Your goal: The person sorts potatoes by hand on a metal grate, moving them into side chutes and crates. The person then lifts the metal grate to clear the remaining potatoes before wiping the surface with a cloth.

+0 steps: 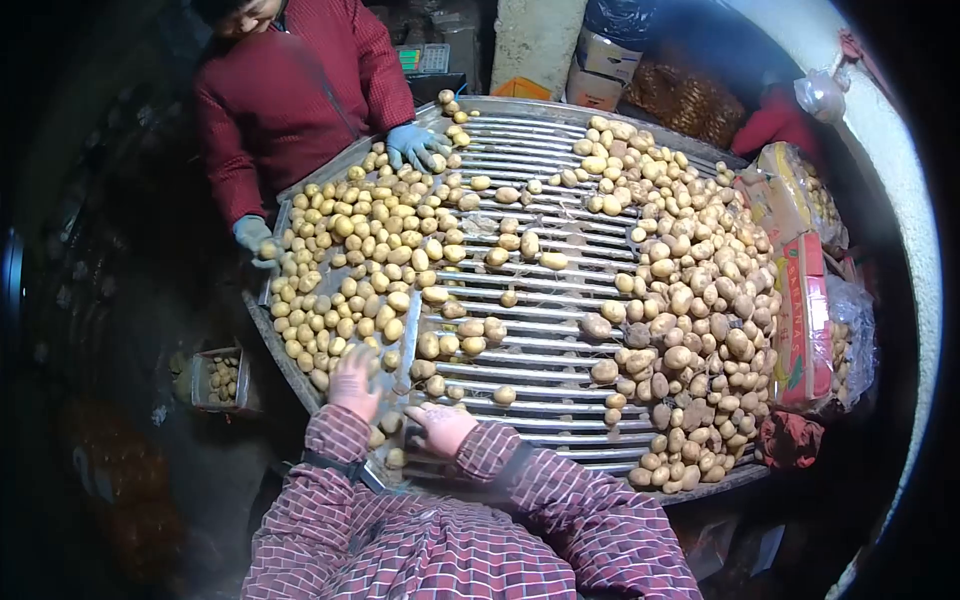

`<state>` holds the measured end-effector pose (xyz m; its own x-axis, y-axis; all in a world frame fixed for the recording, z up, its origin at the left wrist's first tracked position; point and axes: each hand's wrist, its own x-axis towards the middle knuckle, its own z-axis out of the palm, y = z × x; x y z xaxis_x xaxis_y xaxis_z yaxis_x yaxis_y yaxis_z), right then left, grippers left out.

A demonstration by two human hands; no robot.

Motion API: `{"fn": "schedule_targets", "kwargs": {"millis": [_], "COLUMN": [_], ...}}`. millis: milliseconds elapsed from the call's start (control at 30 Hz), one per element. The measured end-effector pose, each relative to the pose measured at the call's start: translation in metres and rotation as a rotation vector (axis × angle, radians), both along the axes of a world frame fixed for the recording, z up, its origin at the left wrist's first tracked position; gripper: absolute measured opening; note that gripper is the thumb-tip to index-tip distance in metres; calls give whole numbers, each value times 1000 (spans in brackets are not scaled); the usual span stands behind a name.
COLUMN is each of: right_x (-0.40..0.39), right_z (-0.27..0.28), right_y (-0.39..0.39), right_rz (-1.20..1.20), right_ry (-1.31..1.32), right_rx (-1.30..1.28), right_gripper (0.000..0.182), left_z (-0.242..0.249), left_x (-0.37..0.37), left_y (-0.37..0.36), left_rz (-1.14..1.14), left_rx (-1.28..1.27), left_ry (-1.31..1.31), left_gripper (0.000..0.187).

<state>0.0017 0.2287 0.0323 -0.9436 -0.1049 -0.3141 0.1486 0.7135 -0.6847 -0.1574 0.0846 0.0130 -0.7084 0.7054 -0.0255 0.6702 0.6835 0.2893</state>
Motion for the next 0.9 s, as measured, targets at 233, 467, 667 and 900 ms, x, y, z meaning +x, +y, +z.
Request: {"fn": "schedule_targets", "kwargs": {"millis": [233, 467, 667, 900], "right_x": [41, -14, -68, -145], "right_z": [-2, -4, -22, -70], "right_y": [68, 155, 164, 129], "right_rz": [-180, -722, -616, -508], "right_ry": [-118, 25, -8, -65], "right_rx": [60, 254, 218, 311], "right_gripper": [52, 50, 41, 29], "left_z": [7, 16, -12, 43], "left_x": [19, 29, 47, 70], "left_y": [116, 96, 24, 12], "left_rz": [-229, -49, 4, 567], "left_rx": [-378, -400, 416, 1223], "left_ry": [-246, -383, -483, -1836], "left_gripper": [76, 65, 49, 44]}}
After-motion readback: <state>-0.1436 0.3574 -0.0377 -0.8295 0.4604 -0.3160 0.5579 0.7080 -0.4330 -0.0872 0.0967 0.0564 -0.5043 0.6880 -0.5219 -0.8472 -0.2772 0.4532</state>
